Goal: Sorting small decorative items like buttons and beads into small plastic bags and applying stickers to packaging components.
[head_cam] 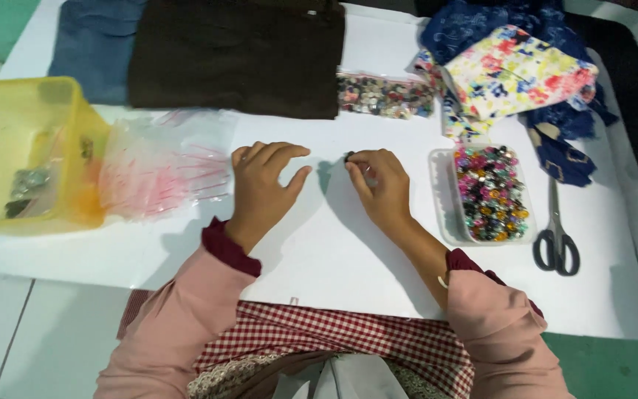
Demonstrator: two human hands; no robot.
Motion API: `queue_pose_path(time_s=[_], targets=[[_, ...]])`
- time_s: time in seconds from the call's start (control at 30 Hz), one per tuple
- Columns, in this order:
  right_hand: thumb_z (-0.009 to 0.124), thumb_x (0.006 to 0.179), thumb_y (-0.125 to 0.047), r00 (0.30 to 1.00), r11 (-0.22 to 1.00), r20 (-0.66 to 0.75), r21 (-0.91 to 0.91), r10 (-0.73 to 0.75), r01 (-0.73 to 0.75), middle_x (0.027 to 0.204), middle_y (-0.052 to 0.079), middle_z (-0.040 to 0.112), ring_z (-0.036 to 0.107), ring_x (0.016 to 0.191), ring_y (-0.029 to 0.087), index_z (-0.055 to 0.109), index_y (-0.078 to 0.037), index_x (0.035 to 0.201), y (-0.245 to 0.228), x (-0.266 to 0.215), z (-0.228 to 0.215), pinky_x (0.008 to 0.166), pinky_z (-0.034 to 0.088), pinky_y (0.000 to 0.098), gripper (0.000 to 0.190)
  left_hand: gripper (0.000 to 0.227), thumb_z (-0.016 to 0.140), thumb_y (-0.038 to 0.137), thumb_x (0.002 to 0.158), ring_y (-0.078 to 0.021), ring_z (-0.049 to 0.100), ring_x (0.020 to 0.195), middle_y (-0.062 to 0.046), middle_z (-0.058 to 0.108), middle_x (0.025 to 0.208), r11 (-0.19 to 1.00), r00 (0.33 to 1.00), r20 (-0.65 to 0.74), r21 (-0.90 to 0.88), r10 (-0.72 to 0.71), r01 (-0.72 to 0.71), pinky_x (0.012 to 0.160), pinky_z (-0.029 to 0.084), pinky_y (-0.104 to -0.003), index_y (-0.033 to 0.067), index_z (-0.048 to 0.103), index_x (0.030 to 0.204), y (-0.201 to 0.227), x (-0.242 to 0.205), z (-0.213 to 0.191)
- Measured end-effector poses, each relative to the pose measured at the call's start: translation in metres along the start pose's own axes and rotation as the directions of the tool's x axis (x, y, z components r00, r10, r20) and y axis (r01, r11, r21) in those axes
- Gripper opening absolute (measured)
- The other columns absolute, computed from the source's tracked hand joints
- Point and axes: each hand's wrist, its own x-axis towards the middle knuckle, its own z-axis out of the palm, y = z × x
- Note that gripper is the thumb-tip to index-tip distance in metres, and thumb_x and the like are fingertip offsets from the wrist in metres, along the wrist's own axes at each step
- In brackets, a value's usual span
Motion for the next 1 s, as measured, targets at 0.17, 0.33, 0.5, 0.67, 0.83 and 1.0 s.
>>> queue_pose_path(time_s=[0.17,0.33,0.5,0.67,0.83,1.0], targets=[[0.077,0.090,-0.009,0.971,0.973,0.065,0.037,-0.231,0.229,0.078,0.004,0.063,0.062,0.074,0.023,0.072,-0.013,0.099,-0.034,0.001,0.049,0.069,0.055,0.0347,0.012,0.029,0.083,0.016,0.086,-0.0216,0.065,0.090,0.004,0.071,0.103,0.994,0.999,-0.029,0.102,-0.035,0.037,0.086,0.042,-0.041,0.0230,0.073,0.112,-0.043,-0.030,-0.065],[0.076,0.088,-0.004,0.933,0.960,0.229,0.093,-0.277,0.263,0.084,0.005,0.064,0.063,0.082,0.023,0.072,-0.012,0.104,-0.083,0.018,0.098,0.075,0.055,0.0335,0.018,0.034,0.086,0.010,0.084,-0.0235,0.065,0.096,0.002,0.071,0.108,0.962,0.983,-0.085,0.207,-0.163,0.177,0.087,0.046,-0.041,0.0208,0.074,0.114,-0.072,-0.054,-0.112],[0.072,0.088,0.002,0.914,0.985,0.373,0.117,-0.160,0.125,0.102,0.015,0.064,0.062,0.099,0.030,0.069,-0.005,0.118,-0.092,0.050,0.151,0.088,0.054,0.0392,0.031,0.037,0.079,0.005,0.086,-0.0351,0.068,0.098,-0.010,0.069,0.109,0.982,0.989,-0.041,0.125,-0.140,0.144,0.084,0.051,-0.047,0.0131,0.071,0.121,-0.079,-0.057,-0.118],[0.078,0.086,-0.007,0.860,0.997,0.505,0.049,-0.073,0.056,0.115,0.019,0.066,0.062,0.115,0.032,0.061,-0.004,0.135,-0.103,0.058,0.172,0.098,0.054,0.0397,0.052,0.055,0.070,-0.001,0.088,-0.0406,0.066,0.111,-0.020,0.066,0.120,0.983,0.988,0.053,0.118,-0.146,0.138,0.093,0.052,-0.050,0.0073,0.057,0.141,-0.089,-0.041,-0.104],[0.070,0.088,0.001,0.856,0.990,0.508,-0.041,-0.094,0.133,0.108,0.020,0.071,0.066,0.114,0.034,0.059,0.001,0.136,-0.088,0.042,0.188,0.097,0.056,0.0406,0.049,0.060,0.067,-0.009,0.090,-0.0413,0.067,0.114,-0.026,0.065,0.122,0.977,0.975,0.157,0.168,-0.157,0.130,0.101,0.052,-0.048,0.0018,0.049,0.146,-0.097,-0.038,-0.085],[0.062,0.094,0.006,0.891,0.983,0.416,0.051,-0.181,0.176,0.100,0.018,0.076,0.073,0.099,0.028,0.069,0.000,0.126,-0.081,0.038,0.185,0.086,0.060,0.0339,0.033,0.066,0.062,-0.008,0.092,-0.0407,0.067,0.113,-0.025,0.067,0.117,0.956,0.958,0.199,0.253,-0.205,0.152,0.103,0.050,-0.049,0.0044,0.042,0.154,-0.124,-0.055,-0.058]])
